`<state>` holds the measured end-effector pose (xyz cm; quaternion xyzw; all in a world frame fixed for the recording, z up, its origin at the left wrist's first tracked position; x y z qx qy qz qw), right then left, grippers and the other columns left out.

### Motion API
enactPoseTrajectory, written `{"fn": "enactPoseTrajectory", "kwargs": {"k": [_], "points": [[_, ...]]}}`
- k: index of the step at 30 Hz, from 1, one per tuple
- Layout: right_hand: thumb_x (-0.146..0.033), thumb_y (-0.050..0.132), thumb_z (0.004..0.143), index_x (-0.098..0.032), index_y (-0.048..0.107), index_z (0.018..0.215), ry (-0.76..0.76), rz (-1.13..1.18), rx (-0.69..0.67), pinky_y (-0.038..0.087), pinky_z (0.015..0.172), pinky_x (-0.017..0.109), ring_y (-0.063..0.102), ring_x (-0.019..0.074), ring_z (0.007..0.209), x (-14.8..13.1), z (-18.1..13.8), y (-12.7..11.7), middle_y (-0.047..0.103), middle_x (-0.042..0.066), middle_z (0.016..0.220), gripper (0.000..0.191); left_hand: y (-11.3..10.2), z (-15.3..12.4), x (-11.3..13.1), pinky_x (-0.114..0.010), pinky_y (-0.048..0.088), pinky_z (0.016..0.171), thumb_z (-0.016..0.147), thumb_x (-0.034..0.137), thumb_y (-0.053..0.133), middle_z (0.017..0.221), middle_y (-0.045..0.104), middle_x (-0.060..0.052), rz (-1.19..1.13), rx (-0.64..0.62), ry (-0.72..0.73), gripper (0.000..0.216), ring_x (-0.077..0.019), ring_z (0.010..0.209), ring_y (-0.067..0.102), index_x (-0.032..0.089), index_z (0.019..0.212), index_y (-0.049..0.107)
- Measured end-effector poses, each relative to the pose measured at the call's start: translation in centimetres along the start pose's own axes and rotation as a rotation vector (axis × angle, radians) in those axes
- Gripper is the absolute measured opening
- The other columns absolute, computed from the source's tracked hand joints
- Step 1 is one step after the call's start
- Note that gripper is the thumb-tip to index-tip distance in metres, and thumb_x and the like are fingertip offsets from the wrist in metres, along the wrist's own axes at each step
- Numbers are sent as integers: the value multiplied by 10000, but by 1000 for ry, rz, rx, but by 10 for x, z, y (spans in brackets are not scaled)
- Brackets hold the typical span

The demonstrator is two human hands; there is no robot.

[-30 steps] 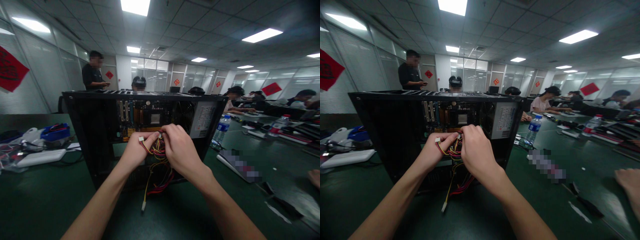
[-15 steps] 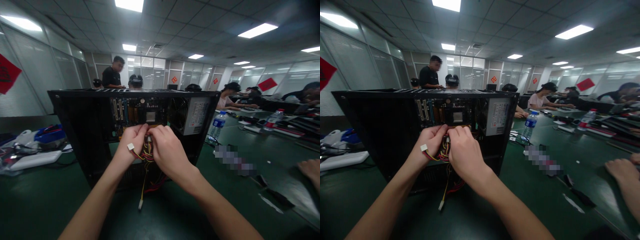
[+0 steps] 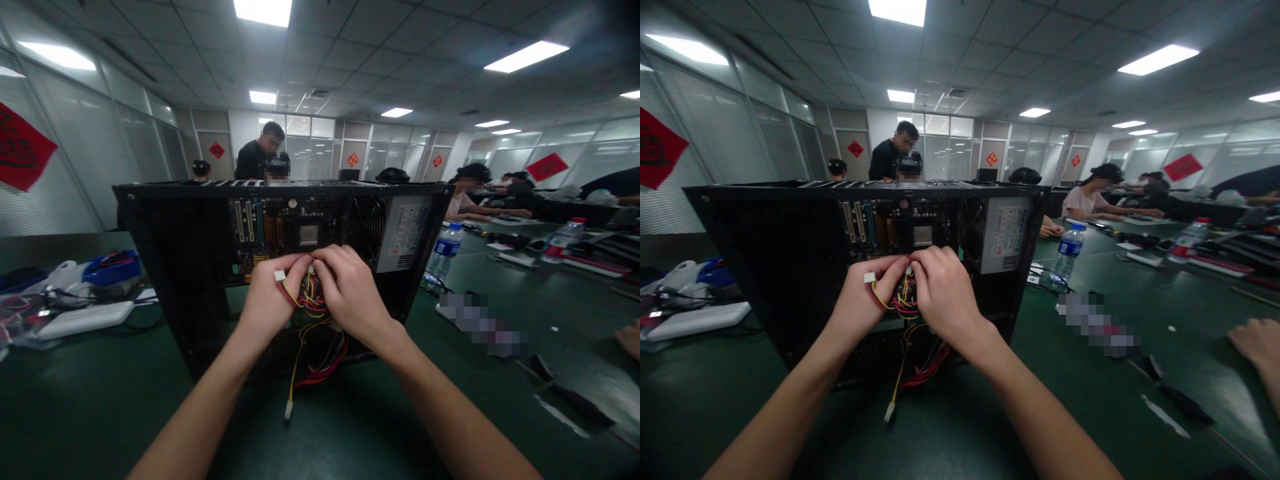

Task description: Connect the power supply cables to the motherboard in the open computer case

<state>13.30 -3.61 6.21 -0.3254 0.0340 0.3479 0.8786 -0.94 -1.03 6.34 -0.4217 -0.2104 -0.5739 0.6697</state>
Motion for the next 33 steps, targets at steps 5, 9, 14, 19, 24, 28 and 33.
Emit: {"fn": "enactPoseTrajectory", "kwargs": {"k": [5,9,14,19,24,28,33], "points": [[-177,454,991,-147,674,952,126,175,-66,452,862,345,611,217,935,5,3,0,709,86,987,225,4,-4,2,-262,460,662,932,356,561,879,790,-58,40,5,-14,338,-199,757,674,130,952,810],[-209,481,968,-140,689,926,257,402,-209,477,805,295,645,180,869,16,7,-3,722,64,943,223,9,-6,4,-264,476,678,926,383,565,877,790,-60,7,-15,-27,356,-214,784,686,129,990,807],[-234,500,957,-128,717,909,288,490,-199,484,771,284,653,183,865,25,7,-4,725,64,905,245,13,-5,3,-277,493,696,905,383,595,887,794,-79,-67,-25,-94,348,-231,808,697,119,993,806],[-210,616,915,-137,716,954,187,526,-65,484,804,268,647,158,879,24,7,-6,712,49,953,130,12,-1,-4,-282,534,763,825,427,726,950,795,-114,-391,3,-182,409,-246,880,724,101,1067,777],[-286,631,957,-140,725,948,30,327,-47,454,726,262,607,145,820,8,5,-20,661,42,891,174,9,0,-5,-258,547,736,770,418,789,924,797,-107,-535,-6,-242,413,-229,857,736,105,1040,778],[-275,687,913,-151,740,937,98,269,-128,456,684,265,624,138,731,-3,1,-26,696,17,807,136,6,-2,1,-254,554,734,796,361,761,912,799,-94,-340,-6,-143,295,-222,853,737,123,966,798],[-152,660,863,-159,737,893,169,365,-90,471,623,239,633,123,676,-8,-2,-31,701,-5,763,83,6,-5,6,-239,540,672,806,356,750,879,797,-81,-292,-19,-129,265,-197,785,726,132,938,804]]}}
Point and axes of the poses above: each hand's wrist, its own z-axis towards the middle knuckle, its own y-axis out of the palm, x = y × z, the point moved 2 cm from there along z, towards the middle knuckle
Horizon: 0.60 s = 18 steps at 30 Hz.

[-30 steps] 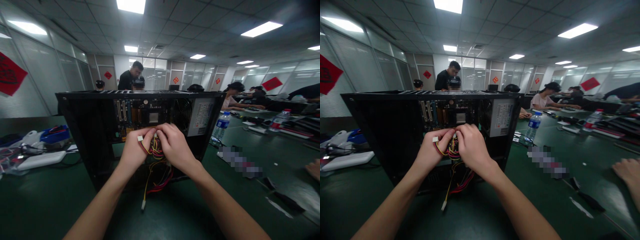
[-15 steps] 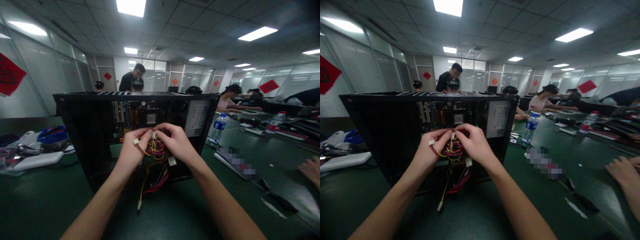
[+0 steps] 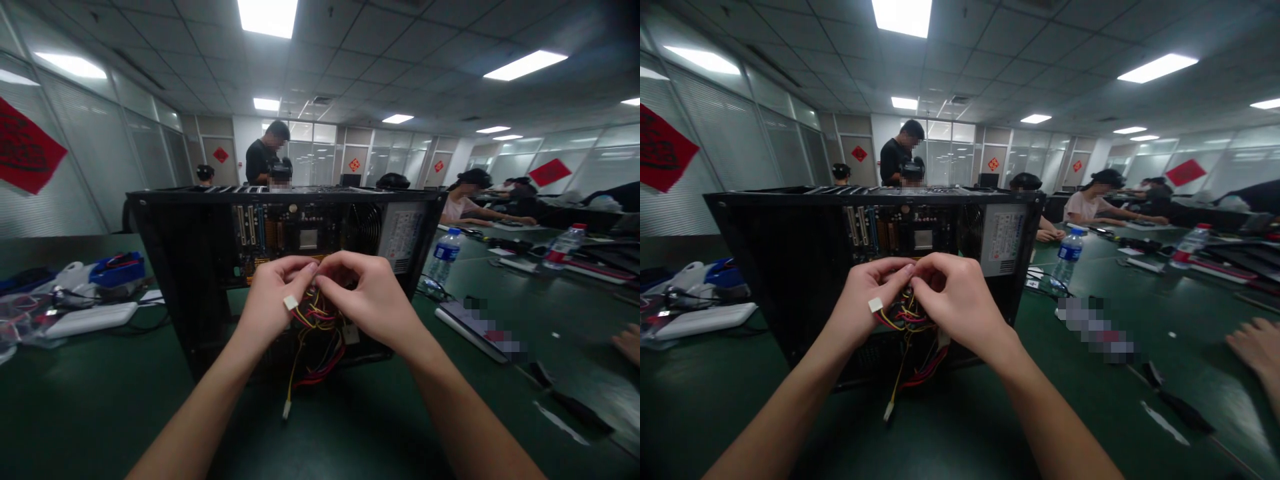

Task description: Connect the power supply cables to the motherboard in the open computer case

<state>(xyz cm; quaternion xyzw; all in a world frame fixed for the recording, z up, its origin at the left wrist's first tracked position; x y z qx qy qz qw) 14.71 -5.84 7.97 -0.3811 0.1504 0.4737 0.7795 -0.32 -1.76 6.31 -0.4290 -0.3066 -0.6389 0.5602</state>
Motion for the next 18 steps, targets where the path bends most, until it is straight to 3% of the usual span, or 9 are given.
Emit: {"fn": "enactPoseTrajectory", "kwargs": {"k": [5,12,18], "points": [[-127,649,867,-153,741,1006,-77,-70,35,483,664,243,619,126,730,-9,-3,-16,672,9,816,169,-8,5,-6,-239,534,646,810,358,742,818,788,-75,-51,52,-50,293,-186,744,721,120,975,787],[-117,608,919,-155,743,1062,-61,-207,-240,471,670,254,609,126,734,-14,-10,-25,683,25,873,200,-15,8,-5,-290,569,730,812,372,733,902,797,-95,124,83,22,283,-221,813,737,129,947,786],[-28,546,954,-172,723,1033,-238,-112,-321,490,898,244,638,135,1011,-16,-10,-21,686,49,1090,241,-10,2,6,-293,572,797,799,329,749,962,794,-79,166,-60,0,239,-217,881,730,142,945,782]]}}
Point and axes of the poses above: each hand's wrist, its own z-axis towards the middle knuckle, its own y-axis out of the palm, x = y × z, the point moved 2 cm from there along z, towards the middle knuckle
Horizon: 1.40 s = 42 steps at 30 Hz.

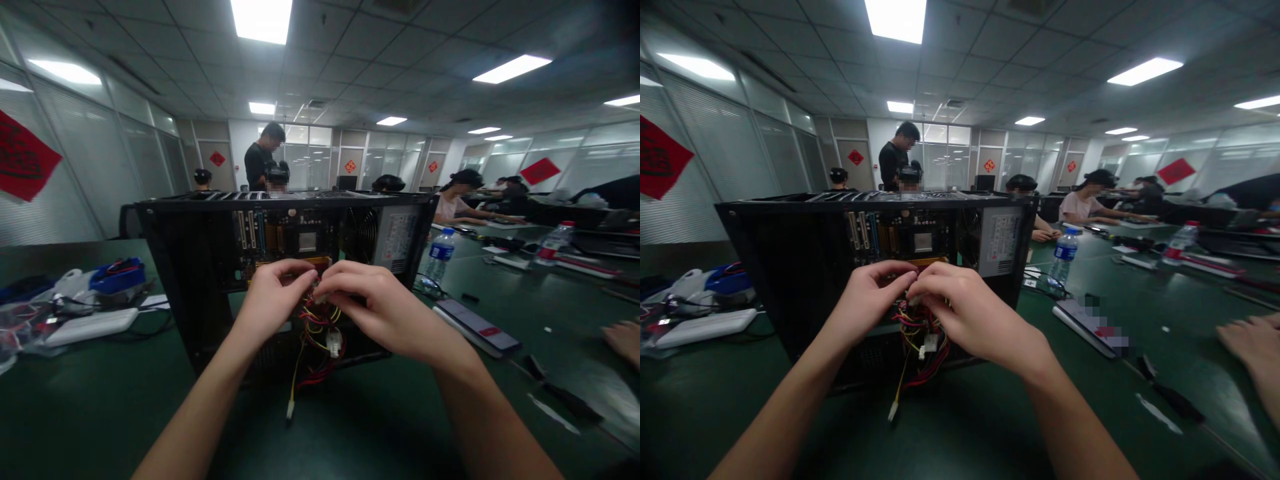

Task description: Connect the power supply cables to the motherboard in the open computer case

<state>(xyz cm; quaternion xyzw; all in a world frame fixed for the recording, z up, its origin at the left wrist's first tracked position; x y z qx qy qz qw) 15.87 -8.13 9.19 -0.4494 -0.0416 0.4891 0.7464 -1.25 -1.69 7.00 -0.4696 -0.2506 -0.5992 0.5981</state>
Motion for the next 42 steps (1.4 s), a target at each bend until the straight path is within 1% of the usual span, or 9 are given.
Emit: {"fn": "enactPoseTrajectory", "kwargs": {"k": [3,9,12,15,20,26,33,37,42], "points": [[-13,560,942,-173,716,1044,-41,2,-2,489,933,237,642,138,1064,-1,0,-1,688,53,1141,246,1,-2,1,-292,570,768,793,309,758,954,791,-74,-52,-105,-63,236,-208,844,722,144,960,777],[-127,607,967,-178,696,1053,31,-39,45,499,871,242,668,144,971,3,-2,-7,722,40,1049,134,-8,-4,1,-279,556,784,751,318,809,989,781,-80,-300,-140,-146,328,-194,873,712,145,1023,748],[-143,578,980,-176,671,1046,64,-60,97,499,821,247,651,150,926,5,-2,-8,704,46,1022,119,-11,-9,7,-285,558,830,742,237,809,1084,760,-84,-388,-290,-151,394,-217,1002,708,168,1115,703],[-144,539,991,-174,646,1034,65,-63,156,502,792,249,636,150,901,5,-1,-9,681,53,1014,119,-12,-15,13,-304,552,893,755,133,736,1171,722,-85,-277,-418,-113,408,-240,1128,673,189,1156,678],[-149,534,986,-190,645,1035,39,-90,279,517,819,288,644,181,957,0,-4,-15,674,74,1060,129,-6,-17,14,-295,545,928,684,-2,621,1281,666,-87,-231,-385,-28,594,-212,1132,661,204,1240,611],[-128,547,969,-196,666,1025,7,-57,239,518,788,266,653,167,932,-8,-6,-19,687,58,1025,148,5,-22,11,-284,567,812,754,83,669,1215,690,-73,-187,-438,-29,601,-184,931,693,238,1327,579],[-197,604,945,-192,708,1013,118,100,217,547,755,248,673,167,883,-8,-6,-20,710,58,1008,125,5,-22,19,-235,518,628,894,309,653,764,741,-43,-219,-365,-138,471,-178,717,713,158,1338,610],[-261,656,909,-180,734,1016,244,187,272,561,649,247,677,166,762,-2,-7,-21,728,60,915,155,5,-22,22,-231,528,665,881,291,682,772,745,-41,-244,-311,-114,395,-175,755,721,155,1249,643],[-312,732,840,-175,762,965,294,261,409,556,574,241,687,171,692,8,-6,-24,743,58,816,188,13,-24,21,-264,560,862,818,99,677,1055,748,-61,-344,-319,3,530,-196,1024,710,209,1326,576]]}}
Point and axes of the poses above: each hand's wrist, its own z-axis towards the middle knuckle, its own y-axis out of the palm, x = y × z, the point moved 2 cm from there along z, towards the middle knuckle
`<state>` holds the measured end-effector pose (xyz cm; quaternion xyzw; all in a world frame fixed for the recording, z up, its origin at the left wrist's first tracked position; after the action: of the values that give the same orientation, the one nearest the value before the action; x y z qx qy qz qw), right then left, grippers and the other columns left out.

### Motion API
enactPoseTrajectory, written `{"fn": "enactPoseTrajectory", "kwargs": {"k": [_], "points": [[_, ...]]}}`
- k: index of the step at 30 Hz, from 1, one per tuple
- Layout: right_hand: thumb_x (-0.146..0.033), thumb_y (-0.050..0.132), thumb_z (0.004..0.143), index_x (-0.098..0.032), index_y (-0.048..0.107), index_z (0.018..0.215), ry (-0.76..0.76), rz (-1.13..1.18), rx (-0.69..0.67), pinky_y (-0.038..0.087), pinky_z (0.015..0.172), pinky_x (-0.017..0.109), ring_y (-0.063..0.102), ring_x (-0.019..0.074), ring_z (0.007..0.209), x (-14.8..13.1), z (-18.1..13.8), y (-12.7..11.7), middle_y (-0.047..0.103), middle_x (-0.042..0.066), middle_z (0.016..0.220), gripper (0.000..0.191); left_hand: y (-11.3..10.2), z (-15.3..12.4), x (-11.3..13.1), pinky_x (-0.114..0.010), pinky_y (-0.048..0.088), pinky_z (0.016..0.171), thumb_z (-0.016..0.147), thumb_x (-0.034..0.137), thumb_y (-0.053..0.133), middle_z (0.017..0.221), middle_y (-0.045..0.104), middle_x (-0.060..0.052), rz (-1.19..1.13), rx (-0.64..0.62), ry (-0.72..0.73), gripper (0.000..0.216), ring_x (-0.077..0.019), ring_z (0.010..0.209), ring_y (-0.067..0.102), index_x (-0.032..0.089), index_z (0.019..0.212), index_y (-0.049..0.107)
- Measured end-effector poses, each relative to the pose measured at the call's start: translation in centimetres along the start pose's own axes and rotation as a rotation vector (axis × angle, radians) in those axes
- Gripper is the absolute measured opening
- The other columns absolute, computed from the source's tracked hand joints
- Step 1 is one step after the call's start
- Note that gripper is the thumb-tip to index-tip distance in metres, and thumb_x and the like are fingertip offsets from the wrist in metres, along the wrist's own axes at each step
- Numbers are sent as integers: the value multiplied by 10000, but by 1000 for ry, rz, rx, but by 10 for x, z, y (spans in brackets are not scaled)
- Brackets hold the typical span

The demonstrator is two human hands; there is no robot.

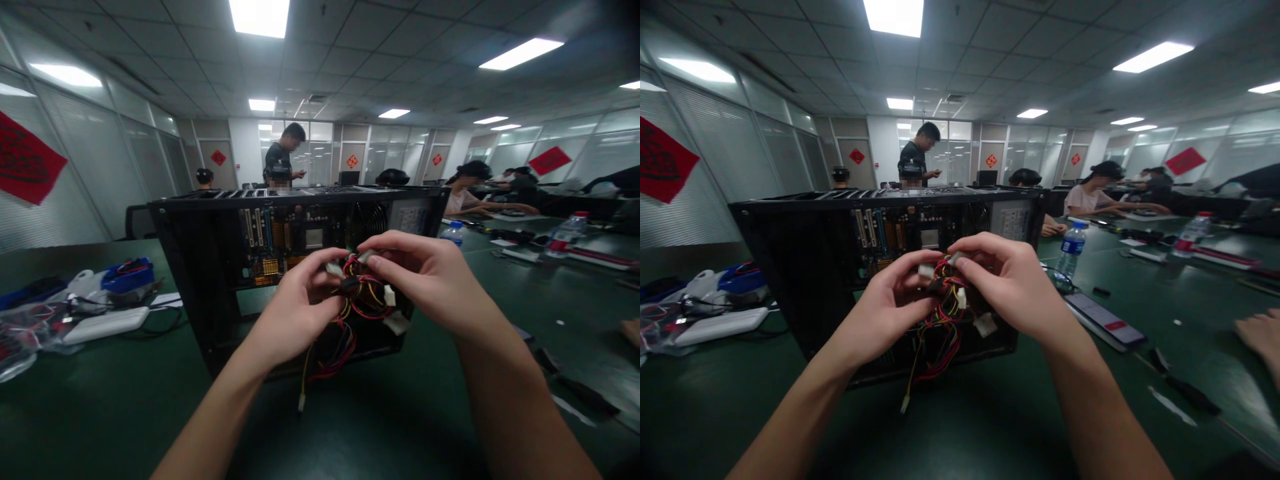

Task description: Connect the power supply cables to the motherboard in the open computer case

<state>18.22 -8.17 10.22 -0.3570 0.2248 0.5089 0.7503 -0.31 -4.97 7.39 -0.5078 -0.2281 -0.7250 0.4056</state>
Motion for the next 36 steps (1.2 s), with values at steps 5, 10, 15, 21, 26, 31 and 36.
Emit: {"fn": "enactPoseTrajectory", "kwargs": {"k": [5,10,15,21,26,31,36], "points": [[-335,782,795,-178,771,929,37,87,58,592,612,266,716,191,721,5,3,-1,764,66,840,207,6,3,-6,-300,541,1005,763,33,654,1182,717,-66,15,80,110,619,-194,1107,687,217,1346,556],[-330,814,770,-179,779,910,54,96,38,621,691,300,736,206,768,4,2,0,775,69,870,209,4,5,-7,-282,574,942,772,59,681,1234,705,-81,55,176,159,597,-174,1013,713,187,1344,563],[-384,835,762,-177,752,930,83,131,-64,616,683,304,728,198,754,12,7,4,769,68,858,279,0,2,2,-302,569,968,793,90,701,1258,710,-88,151,202,229,536,-196,1061,705,177,1313,607],[-427,830,767,-154,707,933,79,225,-104,617,760,322,730,189,812,28,14,19,762,68,906,342,-3,0,3,-320,536,1038,818,108,679,1352,665,-85,289,166,287,534,-223,1198,656,203,1337,595],[-402,818,780,-157,686,955,54,225,-86,612,807,331,723,187,856,35,16,26,744,60,934,330,-9,3,-6,-318,524,1017,823,33,580,1274,692,-69,509,294,377,486,-212,1164,657,212,1270,646],[-368,788,807,-160,692,950,33,237,-44,615,773,314,719,185,852,30,13,22,735,65,971,270,-10,7,-10,-291,545,950,821,90,645,1195,721,-71,488,336,369,452,-196,1070,691,191,1261,639],[-353,763,831,-178,708,944,-73,207,51,613,786,305,712,184,880,23,11,27,730,62,1006,215,-6,4,-4,-278,559,898,832,154,681,1094,761,-52,558,304,316,449,-188,969,716,178,1276,626]]}}
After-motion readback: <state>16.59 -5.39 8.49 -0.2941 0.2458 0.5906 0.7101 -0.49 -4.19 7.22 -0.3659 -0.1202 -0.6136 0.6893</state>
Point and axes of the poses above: each hand's wrist, its own z-axis towards the middle knuckle, its own y-axis out of the palm, x = y × z, the point moved 2 cm from there along z, towards the middle knuckle
